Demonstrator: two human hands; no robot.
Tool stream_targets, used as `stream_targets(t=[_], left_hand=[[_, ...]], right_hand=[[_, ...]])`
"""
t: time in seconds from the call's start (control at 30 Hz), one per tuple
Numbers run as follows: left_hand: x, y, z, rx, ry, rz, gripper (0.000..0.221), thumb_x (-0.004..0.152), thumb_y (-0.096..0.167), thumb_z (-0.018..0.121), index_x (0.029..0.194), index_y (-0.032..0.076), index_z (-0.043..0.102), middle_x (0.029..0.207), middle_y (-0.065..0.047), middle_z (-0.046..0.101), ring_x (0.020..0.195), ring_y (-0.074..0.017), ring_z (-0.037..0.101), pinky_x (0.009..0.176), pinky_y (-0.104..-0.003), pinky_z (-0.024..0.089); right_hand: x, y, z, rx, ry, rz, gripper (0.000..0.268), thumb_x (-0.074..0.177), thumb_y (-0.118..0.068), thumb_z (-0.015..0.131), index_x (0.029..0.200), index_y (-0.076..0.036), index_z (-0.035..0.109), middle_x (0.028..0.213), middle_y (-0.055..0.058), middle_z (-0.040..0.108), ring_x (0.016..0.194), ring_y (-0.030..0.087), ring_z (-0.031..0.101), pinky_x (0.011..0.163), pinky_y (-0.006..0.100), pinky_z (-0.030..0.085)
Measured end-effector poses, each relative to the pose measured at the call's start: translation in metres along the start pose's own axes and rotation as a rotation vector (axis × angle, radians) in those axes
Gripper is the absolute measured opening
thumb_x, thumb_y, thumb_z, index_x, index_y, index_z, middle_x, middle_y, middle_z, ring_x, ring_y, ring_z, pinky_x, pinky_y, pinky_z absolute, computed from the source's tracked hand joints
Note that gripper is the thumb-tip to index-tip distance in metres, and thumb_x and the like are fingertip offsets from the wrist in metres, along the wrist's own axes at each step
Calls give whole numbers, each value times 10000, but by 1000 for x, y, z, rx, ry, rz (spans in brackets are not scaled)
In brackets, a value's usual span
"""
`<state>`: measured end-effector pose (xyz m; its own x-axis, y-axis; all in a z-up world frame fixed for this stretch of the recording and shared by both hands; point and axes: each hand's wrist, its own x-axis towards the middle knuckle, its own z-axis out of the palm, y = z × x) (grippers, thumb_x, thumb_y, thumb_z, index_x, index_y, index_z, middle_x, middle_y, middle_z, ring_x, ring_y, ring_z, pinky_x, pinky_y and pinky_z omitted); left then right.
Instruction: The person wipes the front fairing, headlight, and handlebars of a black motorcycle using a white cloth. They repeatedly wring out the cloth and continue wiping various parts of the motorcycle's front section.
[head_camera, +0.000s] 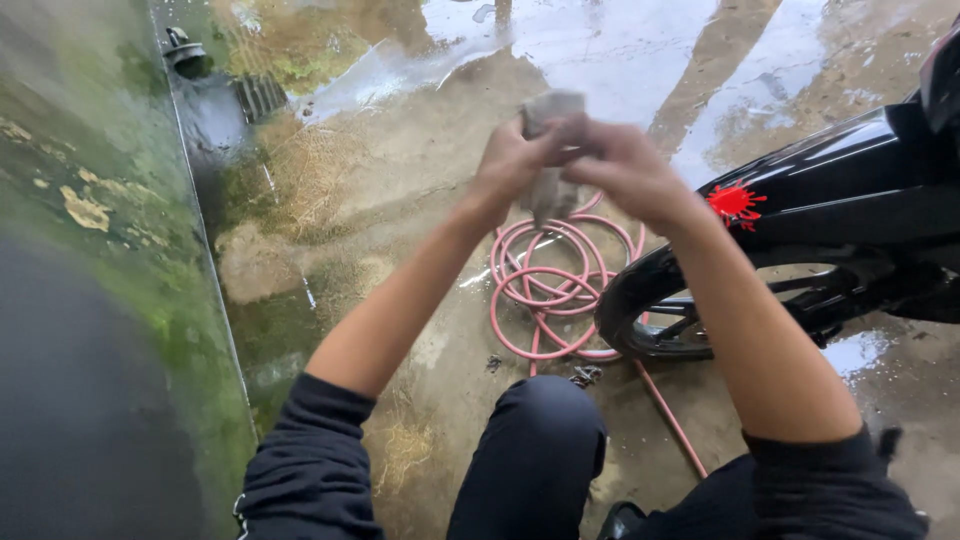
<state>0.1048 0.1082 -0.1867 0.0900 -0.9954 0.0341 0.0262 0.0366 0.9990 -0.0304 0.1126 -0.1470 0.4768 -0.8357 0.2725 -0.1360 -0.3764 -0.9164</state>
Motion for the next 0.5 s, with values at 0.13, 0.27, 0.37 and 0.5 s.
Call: stream_targets(t=[0.13,0.27,0.37,0.5], left_hand=[[27,-4,2,-448,-97,-25,323,865,191,630,1119,-5,661,973,-133,711,789,-213,675,688,-310,592],[41,9,40,-372,62,45,269,826,195,670,1044,43,711,956,-47,719,807,-127,648,701,-249,541],[16,50,86,-560,48,173,142,861,151,669,946,44,708,828,35,655,728,-44,547,630,-201,481],[1,106,150,3,-347,375,259,832,249,544,973,93,695,952,-51,625,872,-134,573,727,-232,472]], right_hand=[[-4,28,-48,-36,357,-17,196,884,-23,540,1028,-101,647,892,12,689,797,71,650,720,195,539],[-12,69,-70,-424,636,-107,121,989,-229,527,907,-144,553,787,-9,579,747,127,527,727,313,433],[-28,50,-70,-247,497,-116,435,973,-365,484,1341,-146,404,1257,70,535,1173,158,529,1005,281,402],[-46,28,-102,695,564,-133,683,829,-397,623,1405,-201,314,1302,91,540,1094,202,595,810,325,550]])
